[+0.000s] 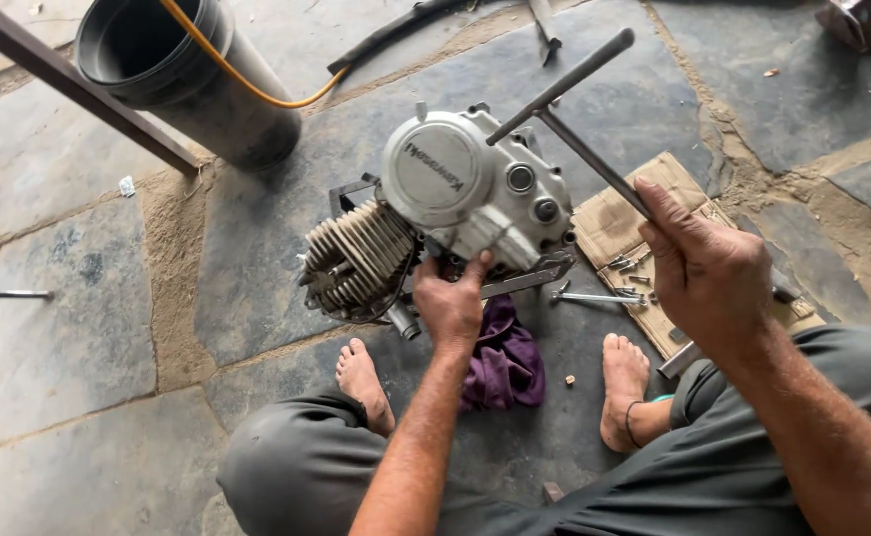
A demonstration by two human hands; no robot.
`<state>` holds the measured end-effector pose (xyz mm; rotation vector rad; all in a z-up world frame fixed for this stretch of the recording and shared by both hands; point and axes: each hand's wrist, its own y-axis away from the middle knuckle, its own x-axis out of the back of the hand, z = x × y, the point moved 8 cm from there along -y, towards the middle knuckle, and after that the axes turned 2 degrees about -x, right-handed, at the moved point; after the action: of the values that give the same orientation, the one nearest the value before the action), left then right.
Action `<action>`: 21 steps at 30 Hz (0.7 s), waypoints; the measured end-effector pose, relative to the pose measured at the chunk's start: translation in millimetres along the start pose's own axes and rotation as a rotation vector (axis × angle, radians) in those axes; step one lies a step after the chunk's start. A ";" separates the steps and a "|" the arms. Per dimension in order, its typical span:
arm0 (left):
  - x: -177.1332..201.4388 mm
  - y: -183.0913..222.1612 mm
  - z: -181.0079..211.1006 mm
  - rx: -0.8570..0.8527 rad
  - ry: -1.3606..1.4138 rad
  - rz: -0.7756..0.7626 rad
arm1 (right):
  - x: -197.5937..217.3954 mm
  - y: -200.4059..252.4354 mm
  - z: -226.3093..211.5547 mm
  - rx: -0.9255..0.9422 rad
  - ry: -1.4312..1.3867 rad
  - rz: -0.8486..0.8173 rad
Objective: Dismantling and repairing a motorcycle engine casing.
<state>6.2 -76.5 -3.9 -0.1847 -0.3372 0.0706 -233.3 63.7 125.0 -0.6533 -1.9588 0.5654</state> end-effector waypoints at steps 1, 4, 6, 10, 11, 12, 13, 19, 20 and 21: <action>-0.8 -1.2 -1.5 0.013 -0.014 -0.005 | 3.7 -0.1 4.4 -0.024 -0.016 0.006; -0.5 -1.5 -5.1 -0.034 -0.051 0.010 | -7.2 8.4 25.7 -0.118 0.047 -0.065; -3.4 -2.4 -4.3 -0.046 -0.017 0.000 | -16.8 11.2 30.3 -0.131 0.068 -0.083; -3.9 -0.9 -8.0 -0.050 -0.035 -0.009 | -24.5 12.7 27.7 -0.126 0.091 -0.106; -4.4 -2.0 -7.5 -0.047 -0.038 -0.006 | -24.2 10.6 27.4 -0.125 0.087 -0.109; -4.6 -3.2 -9.3 -0.019 -0.054 -0.003 | -24.3 8.6 27.0 -0.125 0.088 -0.113; -3.6 -2.1 -12.5 0.015 -0.074 0.000 | -25.1 8.4 26.3 -0.126 0.086 -0.123; -7.2 -0.5 -19.1 -0.027 -0.026 -0.040 | -26.4 17.3 23.2 -0.039 0.061 -0.059; -7.0 -0.1 -15.4 -0.022 -0.025 -0.037 | -25.7 17.1 22.7 -0.037 0.060 -0.064; -5.7 -0.1 -11.4 -0.022 0.007 -0.035 | -27.3 17.2 22.7 -0.049 0.076 -0.087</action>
<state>4.6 -79.1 -16.3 -0.2007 -0.3339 0.0318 -239.2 56.2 86.7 -0.6083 -1.9244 0.4345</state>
